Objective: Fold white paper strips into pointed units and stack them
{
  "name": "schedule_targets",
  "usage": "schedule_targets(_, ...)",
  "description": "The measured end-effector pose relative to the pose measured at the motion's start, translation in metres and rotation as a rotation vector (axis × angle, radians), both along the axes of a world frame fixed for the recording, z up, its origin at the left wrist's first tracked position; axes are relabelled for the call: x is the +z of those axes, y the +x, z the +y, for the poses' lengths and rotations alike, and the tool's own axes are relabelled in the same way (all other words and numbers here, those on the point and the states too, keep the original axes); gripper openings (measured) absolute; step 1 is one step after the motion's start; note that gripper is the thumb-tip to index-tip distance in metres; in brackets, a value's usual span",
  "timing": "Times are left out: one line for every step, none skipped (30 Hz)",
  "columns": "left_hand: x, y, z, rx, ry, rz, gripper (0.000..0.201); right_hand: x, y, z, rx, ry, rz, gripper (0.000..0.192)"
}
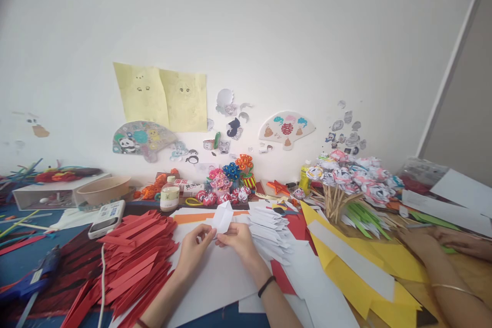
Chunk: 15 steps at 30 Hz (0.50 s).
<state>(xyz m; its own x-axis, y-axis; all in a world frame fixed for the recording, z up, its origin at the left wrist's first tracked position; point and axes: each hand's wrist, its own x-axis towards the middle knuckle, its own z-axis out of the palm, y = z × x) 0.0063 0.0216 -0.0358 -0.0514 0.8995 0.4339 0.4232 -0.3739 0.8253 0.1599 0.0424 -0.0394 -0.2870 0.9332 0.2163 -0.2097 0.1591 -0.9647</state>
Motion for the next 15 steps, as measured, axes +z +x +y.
schedule_targets(0.0007, 0.0002, -0.0007, 0.006, 0.000, -0.001, 0.032, 0.0009, -0.0004, -0.0009, -0.005, -0.004, -0.001, 0.042)
schedule_targets(0.0013, 0.0003, -0.0013, 0.011, 0.001, 0.000, 0.031, 0.0016, -0.0007, -0.0017, -0.010, -0.008, -0.001, 0.042)
schedule_targets(0.0018, 0.0005, -0.0018, 0.017, 0.004, 0.004, 0.031, 0.0022, -0.0011, -0.0024, -0.013, -0.013, 0.000, 0.042)
schedule_targets(0.0023, 0.0007, -0.0023, 0.022, 0.010, 0.008, 0.031, 0.0024, -0.0013, -0.0029, -0.014, -0.018, 0.001, 0.043)
schedule_targets(0.0027, 0.0008, -0.0028, 0.024, 0.020, 0.013, 0.031, 0.0024, -0.0014, -0.0031, -0.015, -0.022, 0.001, 0.043)
schedule_targets(0.0031, 0.0010, -0.0033, 0.023, 0.031, 0.019, 0.031, 0.0022, -0.0015, -0.0031, -0.015, -0.020, 0.001, 0.044)
schedule_targets(0.0034, 0.0012, -0.0038, 0.021, 0.042, 0.025, 0.031, 0.0019, -0.0015, -0.0029, -0.015, -0.013, 0.000, 0.045)
schedule_targets(0.0035, 0.0014, -0.0043, 0.019, 0.052, 0.031, 0.031, 0.0015, -0.0014, -0.0025, -0.017, 0.001, -0.001, 0.044)
schedule_targets(0.0033, 0.0016, -0.0047, 0.018, 0.060, 0.037, 0.031, 0.0012, -0.0012, -0.0020, -0.023, 0.018, -0.006, 0.043)
schedule_targets(0.0030, 0.0018, -0.0050, 0.018, 0.065, 0.044, 0.031, 0.0010, -0.0011, -0.0013, -0.031, 0.038, -0.014, 0.042)
schedule_targets(0.0025, 0.0020, -0.0051, 0.018, 0.068, 0.051, 0.031, 0.0010, -0.0009, -0.0007, -0.039, 0.056, -0.022, 0.040)
schedule_targets(0.0019, 0.0021, -0.0051, 0.020, 0.069, 0.056, 0.031, 0.0010, -0.0008, 0.0000, -0.048, 0.071, -0.030, 0.039)
schedule_targets(0.0012, 0.0022, -0.0049, 0.022, 0.071, 0.059, 0.031, 0.0011, -0.0007, 0.0006, -0.052, 0.082, -0.036, 0.038)
schedule_targets(0.0004, 0.0023, -0.0046, 0.025, 0.073, 0.059, 0.031, 0.0012, -0.0006, 0.0012, -0.056, 0.088, -0.041, 0.037)
schedule_targets(-0.0005, 0.0023, -0.0041, 0.028, 0.074, 0.057, 0.032, 0.0012, -0.0006, 0.0017, -0.060, 0.090, -0.046, 0.036)
